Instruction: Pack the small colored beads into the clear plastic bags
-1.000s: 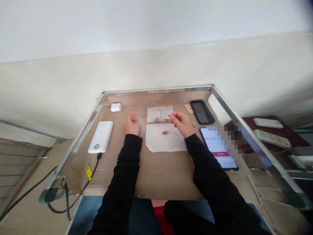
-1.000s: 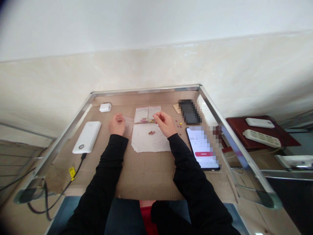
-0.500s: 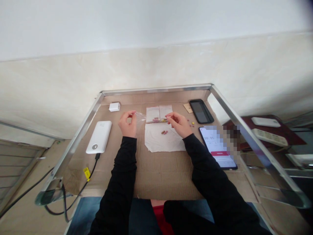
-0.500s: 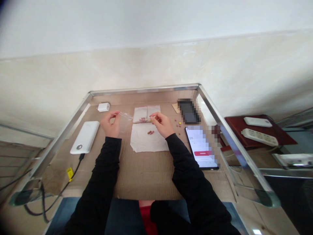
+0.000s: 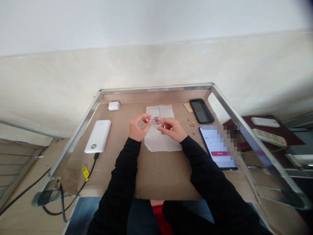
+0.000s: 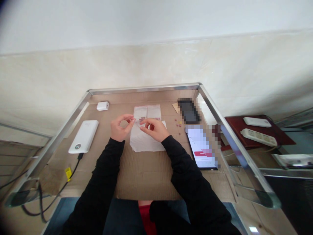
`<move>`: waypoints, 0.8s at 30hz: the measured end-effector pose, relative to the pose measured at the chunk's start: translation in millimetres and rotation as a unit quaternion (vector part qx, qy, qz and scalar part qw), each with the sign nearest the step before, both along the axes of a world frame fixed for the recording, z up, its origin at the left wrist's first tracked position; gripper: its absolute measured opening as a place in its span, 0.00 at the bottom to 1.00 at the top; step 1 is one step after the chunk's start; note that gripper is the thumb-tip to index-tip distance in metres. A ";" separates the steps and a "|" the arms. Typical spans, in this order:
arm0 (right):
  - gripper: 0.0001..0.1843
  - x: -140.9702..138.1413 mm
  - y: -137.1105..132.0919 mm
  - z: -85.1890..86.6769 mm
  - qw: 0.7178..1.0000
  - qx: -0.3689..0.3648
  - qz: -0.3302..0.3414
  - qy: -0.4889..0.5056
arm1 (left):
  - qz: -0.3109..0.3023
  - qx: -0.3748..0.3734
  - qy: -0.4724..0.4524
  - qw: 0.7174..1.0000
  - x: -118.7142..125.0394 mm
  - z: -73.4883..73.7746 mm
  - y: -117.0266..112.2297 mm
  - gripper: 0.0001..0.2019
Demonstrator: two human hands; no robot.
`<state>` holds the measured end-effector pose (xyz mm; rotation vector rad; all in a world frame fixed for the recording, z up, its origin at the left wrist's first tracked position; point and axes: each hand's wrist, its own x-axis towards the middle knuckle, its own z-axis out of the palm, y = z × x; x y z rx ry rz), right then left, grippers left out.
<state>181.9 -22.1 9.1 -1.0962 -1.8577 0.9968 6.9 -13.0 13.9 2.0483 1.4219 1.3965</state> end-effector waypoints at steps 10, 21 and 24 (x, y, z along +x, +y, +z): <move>0.12 -0.5 1.8 -7.0 0.998 0.029 -0.009 -0.050 | -0.045 -0.025 -0.037 0.998 6.2 -2.3 1.0 0.08; 0.11 2.8 10.5 -8.3 0.986 -0.113 -0.047 0.109 | -0.063 -0.016 0.175 0.982 11.2 -1.2 -1.1 0.27; 0.11 4.5 13.6 -10.7 0.985 -0.123 -0.044 0.114 | -0.057 -0.023 0.225 0.972 14.0 -3.8 -2.6 0.34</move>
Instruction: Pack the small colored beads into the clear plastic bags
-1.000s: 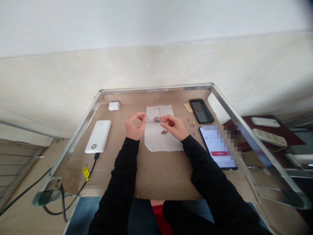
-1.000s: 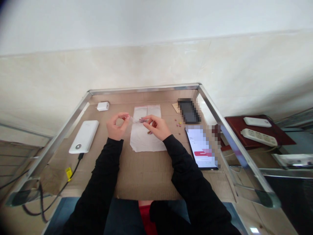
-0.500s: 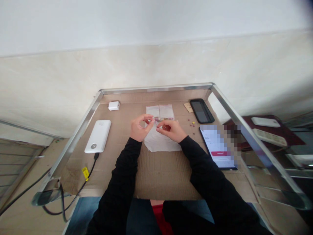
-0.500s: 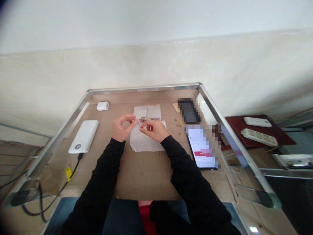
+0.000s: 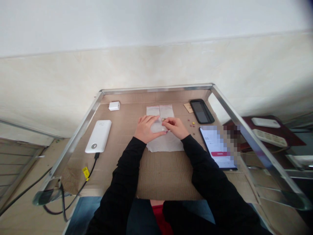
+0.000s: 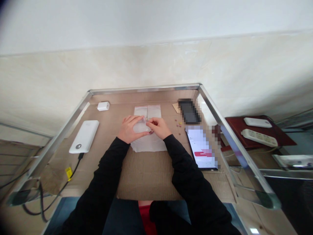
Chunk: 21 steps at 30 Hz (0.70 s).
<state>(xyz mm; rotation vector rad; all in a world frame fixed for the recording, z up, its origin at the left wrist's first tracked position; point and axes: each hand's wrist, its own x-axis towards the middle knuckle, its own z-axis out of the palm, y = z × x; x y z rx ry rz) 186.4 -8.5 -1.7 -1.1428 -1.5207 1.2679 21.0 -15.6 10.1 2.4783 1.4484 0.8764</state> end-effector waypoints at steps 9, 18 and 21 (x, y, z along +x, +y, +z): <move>0.13 -3.2 -1.5 0.5 0.999 -0.032 0.031 0.022 | 0.002 -0.009 0.040 0.999 -0.7 -5.3 2.0 0.36; 0.13 -3.4 -1.2 4.3 0.998 -0.038 0.049 0.018 | -0.016 -0.007 0.049 0.999 -1.3 -8.7 3.3 0.33; 0.13 2.4 0.1 3.9 0.997 -0.010 0.070 -0.024 | -0.027 -0.013 0.054 0.998 -2.3 -10.9 3.9 0.31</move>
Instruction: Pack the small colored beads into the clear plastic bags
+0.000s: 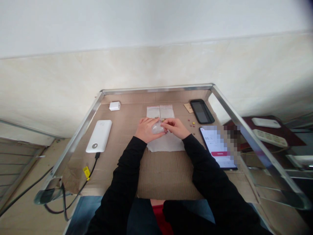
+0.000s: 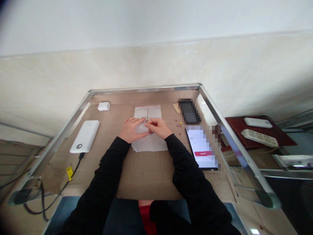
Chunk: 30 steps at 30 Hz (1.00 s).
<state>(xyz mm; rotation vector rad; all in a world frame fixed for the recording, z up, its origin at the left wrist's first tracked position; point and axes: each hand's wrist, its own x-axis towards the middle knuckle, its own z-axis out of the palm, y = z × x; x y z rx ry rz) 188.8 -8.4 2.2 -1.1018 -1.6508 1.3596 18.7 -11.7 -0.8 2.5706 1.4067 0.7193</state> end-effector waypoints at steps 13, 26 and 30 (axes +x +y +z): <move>0.10 28.0 0.1 -4.5 0.913 0.134 0.043 -0.382 | -0.048 -0.009 -0.012 0.999 -2.1 -5.6 4.4 0.28; 0.09 26.1 0.5 -6.2 0.918 0.162 0.010 -0.362 | -0.076 -0.055 -0.014 0.995 -2.3 -10.7 5.9 0.28; 0.10 19.6 0.1 -7.2 0.922 0.180 0.022 -0.342 | -0.077 -0.054 -0.013 0.995 -3.0 -11.4 6.3 0.28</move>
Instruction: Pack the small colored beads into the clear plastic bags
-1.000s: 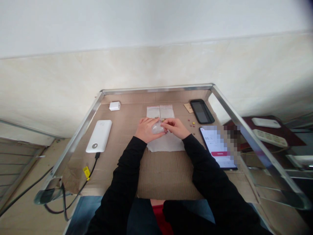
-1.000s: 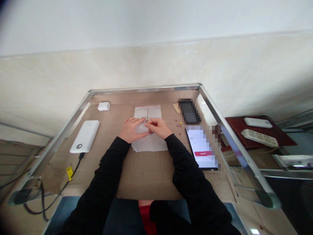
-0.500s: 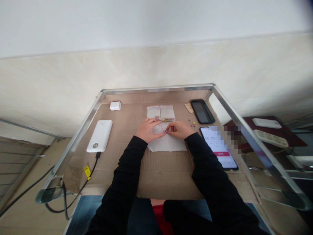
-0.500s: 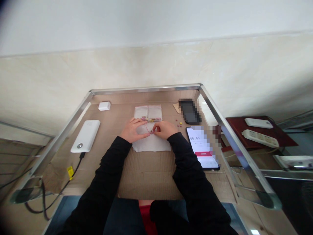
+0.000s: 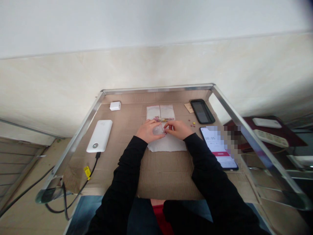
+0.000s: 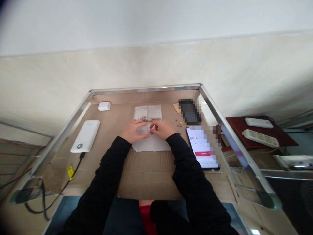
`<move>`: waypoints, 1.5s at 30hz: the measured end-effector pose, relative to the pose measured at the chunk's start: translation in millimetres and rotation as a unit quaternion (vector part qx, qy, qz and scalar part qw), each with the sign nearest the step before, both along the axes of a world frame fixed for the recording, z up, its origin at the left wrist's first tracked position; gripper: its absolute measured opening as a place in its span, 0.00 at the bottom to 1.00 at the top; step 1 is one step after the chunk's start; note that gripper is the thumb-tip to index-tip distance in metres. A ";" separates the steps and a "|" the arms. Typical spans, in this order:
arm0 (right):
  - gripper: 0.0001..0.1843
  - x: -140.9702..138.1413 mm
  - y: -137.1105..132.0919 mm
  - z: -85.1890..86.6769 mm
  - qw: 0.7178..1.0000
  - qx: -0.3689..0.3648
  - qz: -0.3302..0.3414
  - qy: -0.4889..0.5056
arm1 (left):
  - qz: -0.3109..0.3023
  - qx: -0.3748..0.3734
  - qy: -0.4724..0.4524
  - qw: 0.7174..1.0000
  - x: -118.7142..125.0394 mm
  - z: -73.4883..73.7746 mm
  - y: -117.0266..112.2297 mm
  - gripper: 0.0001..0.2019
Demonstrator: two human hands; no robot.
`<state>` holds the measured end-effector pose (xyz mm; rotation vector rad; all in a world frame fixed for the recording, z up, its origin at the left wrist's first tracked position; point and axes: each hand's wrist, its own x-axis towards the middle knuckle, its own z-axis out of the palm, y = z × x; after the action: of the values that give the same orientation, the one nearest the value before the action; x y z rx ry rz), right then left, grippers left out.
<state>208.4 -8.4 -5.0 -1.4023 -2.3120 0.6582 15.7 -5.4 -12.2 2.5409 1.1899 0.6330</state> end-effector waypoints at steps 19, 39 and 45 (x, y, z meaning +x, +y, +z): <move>0.10 4.6 -2.5 2.6 0.996 -0.054 0.012 -0.063 | 0.006 -0.015 0.005 1.000 -1.0 0.1 -0.6 0.29; 0.10 3.3 -1.8 4.2 0.999 -0.021 -0.017 -0.044 | 0.003 -0.016 -0.006 1.000 -1.2 -0.7 -0.5 0.29; 0.13 -3.0 -2.0 1.4 0.999 -0.020 0.004 -0.032 | 0.008 -0.015 -0.005 1.000 -0.9 -0.1 -1.5 0.29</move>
<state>205.5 -10.4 -3.7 -1.4538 -2.3678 0.6749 14.8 -6.9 -12.3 2.5032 1.2086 0.6269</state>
